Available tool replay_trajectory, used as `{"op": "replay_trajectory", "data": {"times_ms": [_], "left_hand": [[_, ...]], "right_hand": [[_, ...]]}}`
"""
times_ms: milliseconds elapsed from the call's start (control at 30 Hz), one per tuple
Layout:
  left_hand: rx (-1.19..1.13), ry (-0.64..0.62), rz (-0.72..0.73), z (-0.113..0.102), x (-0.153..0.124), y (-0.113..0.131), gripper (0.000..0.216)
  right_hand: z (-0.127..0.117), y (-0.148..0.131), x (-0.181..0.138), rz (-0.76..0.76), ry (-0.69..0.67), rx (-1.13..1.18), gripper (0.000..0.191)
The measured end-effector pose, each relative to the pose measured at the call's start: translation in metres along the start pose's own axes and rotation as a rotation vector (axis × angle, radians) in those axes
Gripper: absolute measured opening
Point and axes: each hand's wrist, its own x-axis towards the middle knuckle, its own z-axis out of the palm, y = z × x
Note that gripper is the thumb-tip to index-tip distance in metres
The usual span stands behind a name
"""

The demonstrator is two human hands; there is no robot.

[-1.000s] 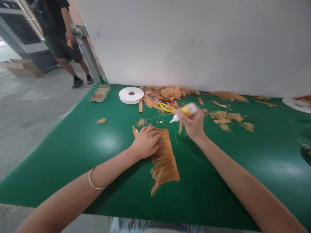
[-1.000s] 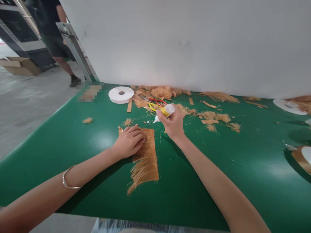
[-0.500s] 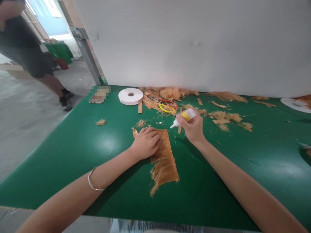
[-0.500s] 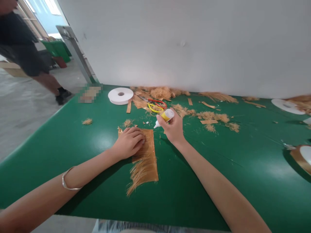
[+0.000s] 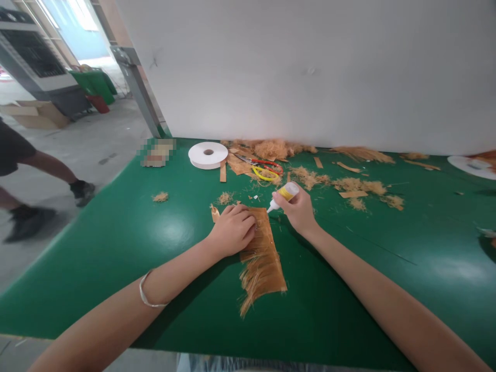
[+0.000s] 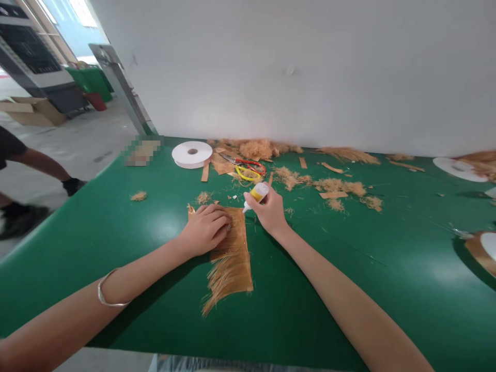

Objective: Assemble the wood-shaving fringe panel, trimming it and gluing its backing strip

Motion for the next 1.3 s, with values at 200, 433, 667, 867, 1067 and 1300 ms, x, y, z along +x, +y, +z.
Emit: {"op": "replay_trajectory", "data": {"times_ms": [200, 433, 667, 867, 1067, 1300], "left_hand": [[-0.003, -0.013, -0.011, 0.000, 0.000, 0.000, 0.023], [-0.033, -0.051, -0.011, -0.004, 0.000, 0.002, 0.021], [-0.055, -0.106, -0.007, -0.004, 0.000, 0.002, 0.039], [-0.052, -0.116, -0.007, -0.002, 0.000, 0.001, 0.041], [-0.056, -0.112, -0.007, -0.002, -0.001, 0.001, 0.040], [-0.061, -0.107, 0.002, -0.003, -0.001, 0.000, 0.041]], "right_hand": [[0.002, 0.008, 0.001, -0.012, 0.000, -0.066, 0.031], [0.004, 0.014, 0.001, -0.031, -0.001, -0.086, 0.030], [0.006, 0.018, 0.003, -0.055, 0.002, -0.101, 0.029], [0.002, 0.007, 0.002, -0.172, -0.034, -0.242, 0.024], [-0.007, -0.008, 0.008, -0.428, 0.097, -0.276, 0.018], [-0.047, -0.001, 0.028, 0.236, 0.202, 0.452, 0.035]]}}
